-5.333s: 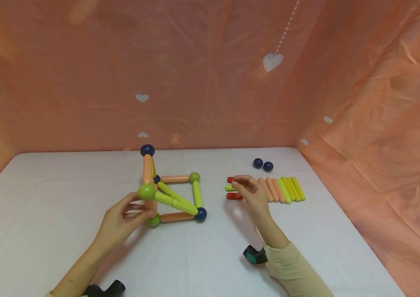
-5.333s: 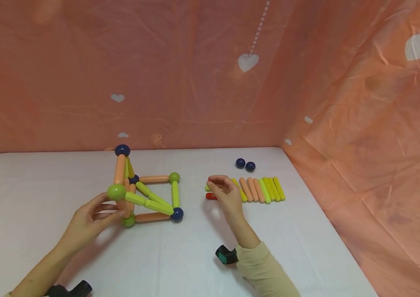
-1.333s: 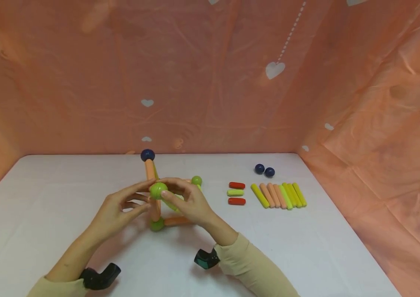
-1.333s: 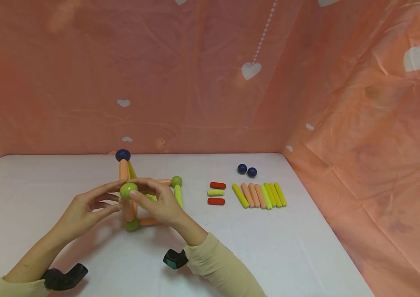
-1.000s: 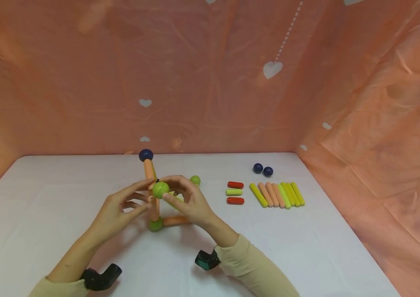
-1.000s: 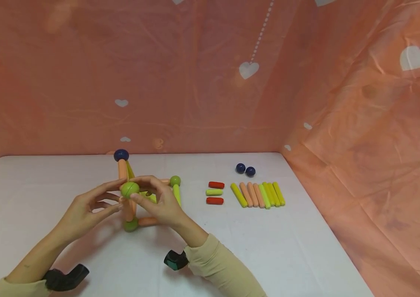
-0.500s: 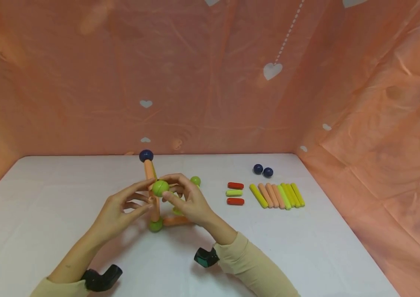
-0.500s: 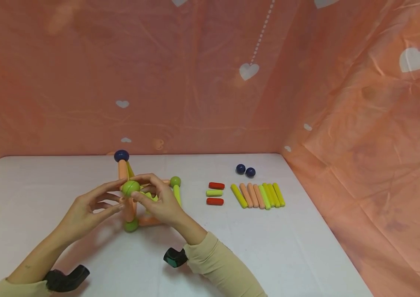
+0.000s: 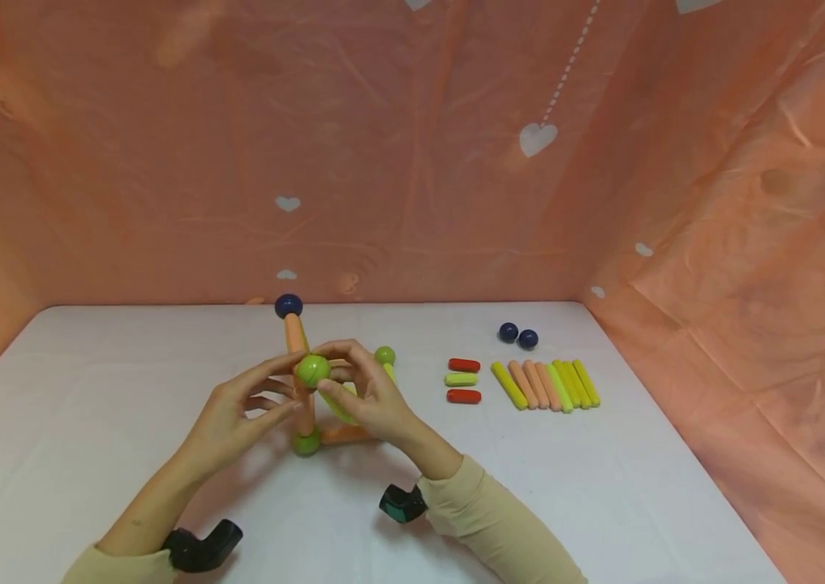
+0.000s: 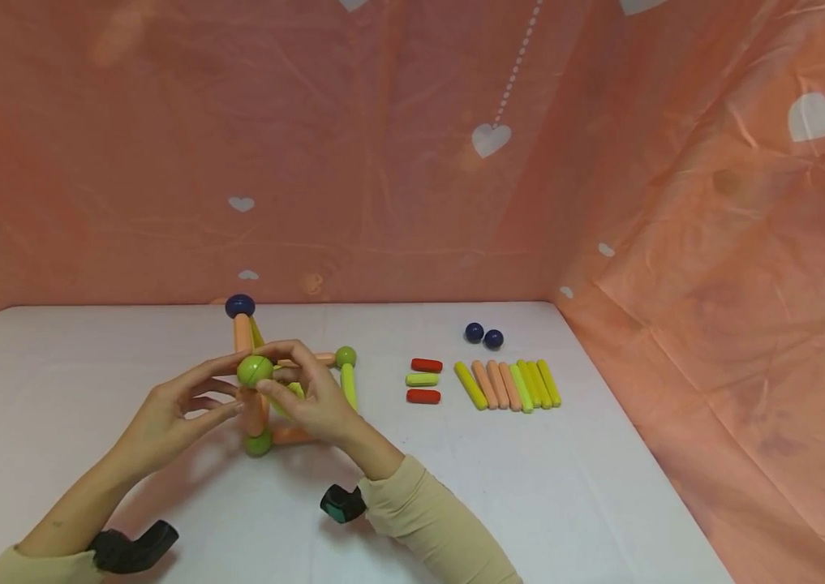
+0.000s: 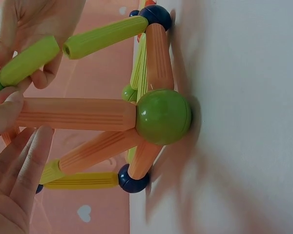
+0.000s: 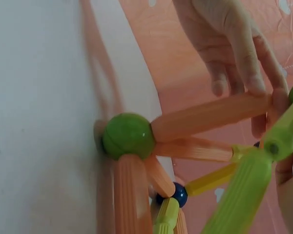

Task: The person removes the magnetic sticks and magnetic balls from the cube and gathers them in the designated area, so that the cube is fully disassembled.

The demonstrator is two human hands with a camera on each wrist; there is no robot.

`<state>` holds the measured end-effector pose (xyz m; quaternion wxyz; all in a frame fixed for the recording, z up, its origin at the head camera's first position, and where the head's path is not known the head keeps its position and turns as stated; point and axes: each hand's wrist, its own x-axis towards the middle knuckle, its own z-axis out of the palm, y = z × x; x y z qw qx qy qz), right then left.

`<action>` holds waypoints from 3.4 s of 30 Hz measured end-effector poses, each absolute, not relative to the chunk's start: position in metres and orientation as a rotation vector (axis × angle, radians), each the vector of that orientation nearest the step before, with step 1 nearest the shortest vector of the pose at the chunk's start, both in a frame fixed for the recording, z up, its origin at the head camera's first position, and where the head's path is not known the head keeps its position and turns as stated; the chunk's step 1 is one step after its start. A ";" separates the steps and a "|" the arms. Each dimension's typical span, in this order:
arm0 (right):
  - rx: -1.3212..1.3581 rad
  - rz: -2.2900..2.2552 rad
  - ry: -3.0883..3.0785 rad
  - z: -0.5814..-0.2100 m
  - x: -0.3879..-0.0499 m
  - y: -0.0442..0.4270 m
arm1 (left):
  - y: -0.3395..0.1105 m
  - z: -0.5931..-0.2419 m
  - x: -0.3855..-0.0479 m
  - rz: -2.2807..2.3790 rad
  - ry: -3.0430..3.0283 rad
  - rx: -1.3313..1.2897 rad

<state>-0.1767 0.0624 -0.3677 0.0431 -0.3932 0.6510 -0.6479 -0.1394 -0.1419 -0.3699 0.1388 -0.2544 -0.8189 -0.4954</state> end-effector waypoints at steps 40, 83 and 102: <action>-1.358 -1.882 2.051 -0.358 -0.185 0.064 | -0.139 -0.374 -0.140 -1.434 -2.384 -0.708; -0.663 -2.237 2.277 -0.376 -0.209 0.150 | -0.143 -0.368 -0.140 -1.428 -2.467 -0.665; -0.117 -2.183 2.443 -0.396 -0.243 0.193 | -0.143 -0.370 -0.141 -1.532 -2.423 -0.699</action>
